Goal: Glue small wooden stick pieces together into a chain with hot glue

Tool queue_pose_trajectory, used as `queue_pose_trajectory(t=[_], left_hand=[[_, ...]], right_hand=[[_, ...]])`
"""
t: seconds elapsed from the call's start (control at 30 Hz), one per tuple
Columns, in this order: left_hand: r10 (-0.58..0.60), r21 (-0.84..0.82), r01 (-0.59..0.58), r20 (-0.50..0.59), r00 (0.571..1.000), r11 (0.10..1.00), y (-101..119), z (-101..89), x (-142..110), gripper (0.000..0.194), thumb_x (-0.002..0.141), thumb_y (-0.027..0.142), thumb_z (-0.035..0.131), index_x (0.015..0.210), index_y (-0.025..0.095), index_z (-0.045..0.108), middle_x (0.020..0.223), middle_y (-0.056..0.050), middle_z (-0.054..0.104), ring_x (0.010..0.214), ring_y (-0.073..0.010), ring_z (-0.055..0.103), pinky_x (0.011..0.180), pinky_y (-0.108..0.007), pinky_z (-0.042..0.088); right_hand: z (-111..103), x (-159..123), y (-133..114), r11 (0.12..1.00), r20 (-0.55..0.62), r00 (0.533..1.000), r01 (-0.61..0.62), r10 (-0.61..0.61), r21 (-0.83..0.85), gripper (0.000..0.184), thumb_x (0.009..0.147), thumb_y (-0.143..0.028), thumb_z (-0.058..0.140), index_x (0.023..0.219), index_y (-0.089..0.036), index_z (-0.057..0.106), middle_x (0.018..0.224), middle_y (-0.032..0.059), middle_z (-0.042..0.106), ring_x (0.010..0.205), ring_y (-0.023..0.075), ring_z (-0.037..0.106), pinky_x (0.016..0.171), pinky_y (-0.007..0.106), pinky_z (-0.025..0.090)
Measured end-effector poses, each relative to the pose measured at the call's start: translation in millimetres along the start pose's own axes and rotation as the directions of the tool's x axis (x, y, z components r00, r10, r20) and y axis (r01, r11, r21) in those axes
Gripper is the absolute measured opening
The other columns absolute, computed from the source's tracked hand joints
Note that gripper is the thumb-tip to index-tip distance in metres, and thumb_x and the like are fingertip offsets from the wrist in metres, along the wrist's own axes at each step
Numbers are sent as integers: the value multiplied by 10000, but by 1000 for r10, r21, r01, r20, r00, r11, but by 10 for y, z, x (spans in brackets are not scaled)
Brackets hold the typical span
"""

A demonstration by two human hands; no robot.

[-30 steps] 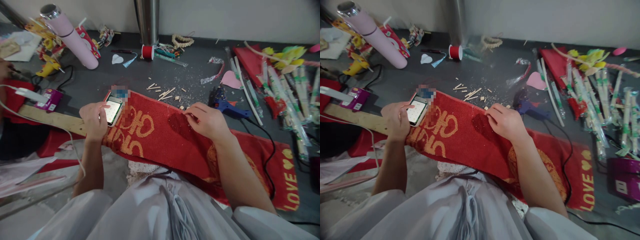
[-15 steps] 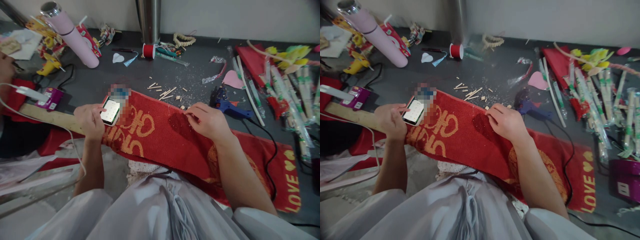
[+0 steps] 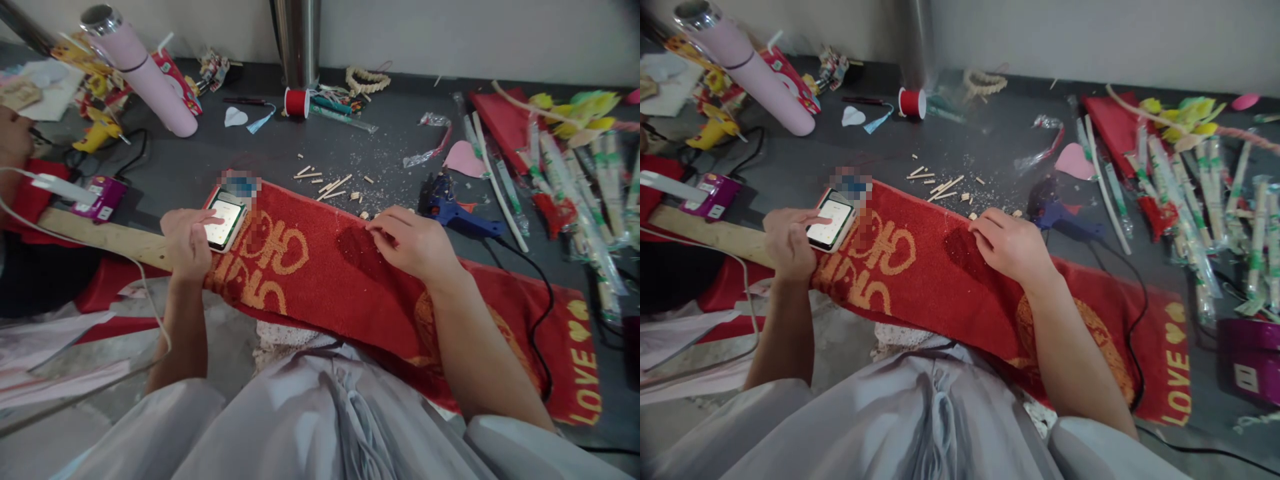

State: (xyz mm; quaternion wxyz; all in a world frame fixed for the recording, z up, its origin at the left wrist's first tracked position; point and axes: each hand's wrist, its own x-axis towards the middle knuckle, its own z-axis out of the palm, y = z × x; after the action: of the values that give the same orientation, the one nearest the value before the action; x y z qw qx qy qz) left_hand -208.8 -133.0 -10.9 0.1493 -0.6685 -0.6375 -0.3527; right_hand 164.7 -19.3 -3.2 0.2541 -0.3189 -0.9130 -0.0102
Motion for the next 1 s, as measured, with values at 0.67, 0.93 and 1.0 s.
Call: queue_pose_trajectory(t=[0.67,0.93,1.0], left_hand=[[-32,71,36,-59,998,997,-5,39,-12,571,1030,416,231,971,116,713,855,-131,734,904,-216,615,943,-412,432],[8,39,-4,-107,994,999,-8,40,13,483,1027,346,288,934,129,709,856,-119,743,893,-211,615,927,-399,434],[13,43,-8,-117,993,999,-20,46,8,470,1025,335,293,940,120,703,869,-130,744,897,-216,615,926,-403,436]], right_hand=[[1,0,-9,999,-8,999,32,-33,-12,167,887,-142,537,902,-164,702,916,47,745,721,154,701,585,260,496],[20,-8,-1,1000,7,1000,18,-18,8,180,899,-152,519,899,-170,698,918,55,738,722,144,669,586,257,465],[24,-7,-5,1000,6,1000,16,-16,8,183,902,-157,514,900,-174,697,913,51,738,721,141,663,584,255,459]])
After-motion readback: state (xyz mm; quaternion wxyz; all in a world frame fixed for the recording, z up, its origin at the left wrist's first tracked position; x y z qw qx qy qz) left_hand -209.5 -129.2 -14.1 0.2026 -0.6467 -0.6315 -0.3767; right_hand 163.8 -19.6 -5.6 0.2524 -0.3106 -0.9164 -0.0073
